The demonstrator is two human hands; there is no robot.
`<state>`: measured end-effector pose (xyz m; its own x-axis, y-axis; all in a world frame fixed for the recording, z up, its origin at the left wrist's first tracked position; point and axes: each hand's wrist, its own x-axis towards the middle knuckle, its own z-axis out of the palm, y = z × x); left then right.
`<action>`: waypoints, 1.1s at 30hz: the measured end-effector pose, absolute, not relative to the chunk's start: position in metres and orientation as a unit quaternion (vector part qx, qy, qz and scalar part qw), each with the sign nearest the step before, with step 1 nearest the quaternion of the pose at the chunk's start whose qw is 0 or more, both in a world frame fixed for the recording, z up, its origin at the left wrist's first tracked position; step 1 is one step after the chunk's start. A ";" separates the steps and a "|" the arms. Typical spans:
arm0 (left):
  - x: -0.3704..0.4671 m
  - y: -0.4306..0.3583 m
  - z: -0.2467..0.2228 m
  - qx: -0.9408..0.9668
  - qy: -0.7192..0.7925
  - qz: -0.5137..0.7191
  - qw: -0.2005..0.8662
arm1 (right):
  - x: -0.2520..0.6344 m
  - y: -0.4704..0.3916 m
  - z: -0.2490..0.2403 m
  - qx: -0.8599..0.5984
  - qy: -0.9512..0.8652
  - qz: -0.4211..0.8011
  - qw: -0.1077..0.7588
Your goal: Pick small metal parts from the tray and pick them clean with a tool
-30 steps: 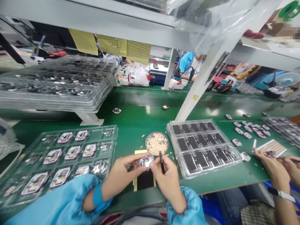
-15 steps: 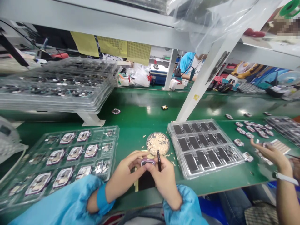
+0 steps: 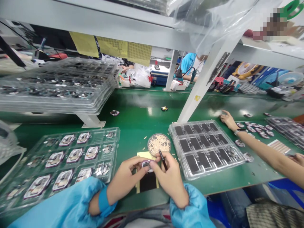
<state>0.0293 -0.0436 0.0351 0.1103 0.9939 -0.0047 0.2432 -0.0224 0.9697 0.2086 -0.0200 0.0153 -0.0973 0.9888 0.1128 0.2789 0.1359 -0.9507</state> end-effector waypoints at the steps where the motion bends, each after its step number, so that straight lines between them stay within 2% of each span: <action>1: 0.029 -0.044 0.035 0.588 0.529 0.407 0.456 | 0.212 -0.019 0.018 -0.509 -0.619 0.398 0.447; 4: 0.028 -0.044 0.035 0.611 0.533 0.398 0.430 | 0.220 -0.015 0.030 -0.483 -0.659 0.346 0.461; 10: 0.027 -0.044 0.031 0.660 0.516 0.392 0.380 | 0.223 -0.014 0.041 -0.415 -0.754 0.353 0.367; 22: 0.027 -0.044 0.027 0.679 0.534 0.363 0.351 | 0.221 -0.018 0.022 -0.360 -0.800 0.312 0.365; 26: 0.026 -0.044 0.025 0.669 0.545 0.357 0.358 | 0.222 -0.015 0.027 -0.376 -0.787 0.355 0.337; 30: 0.025 -0.044 0.024 0.644 0.559 0.372 0.368 | 0.224 -0.003 0.026 -0.468 -0.748 0.270 0.386; 33: 0.024 -0.044 0.023 0.637 0.560 0.372 0.376 | 0.224 0.004 0.022 -0.494 -0.743 0.239 0.384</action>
<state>0.0239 -0.0437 0.0233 0.0961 0.9940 0.0520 0.4343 -0.0889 0.8964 0.2237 0.0037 0.0216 -0.2182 0.9170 0.3339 0.5500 0.3982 -0.7341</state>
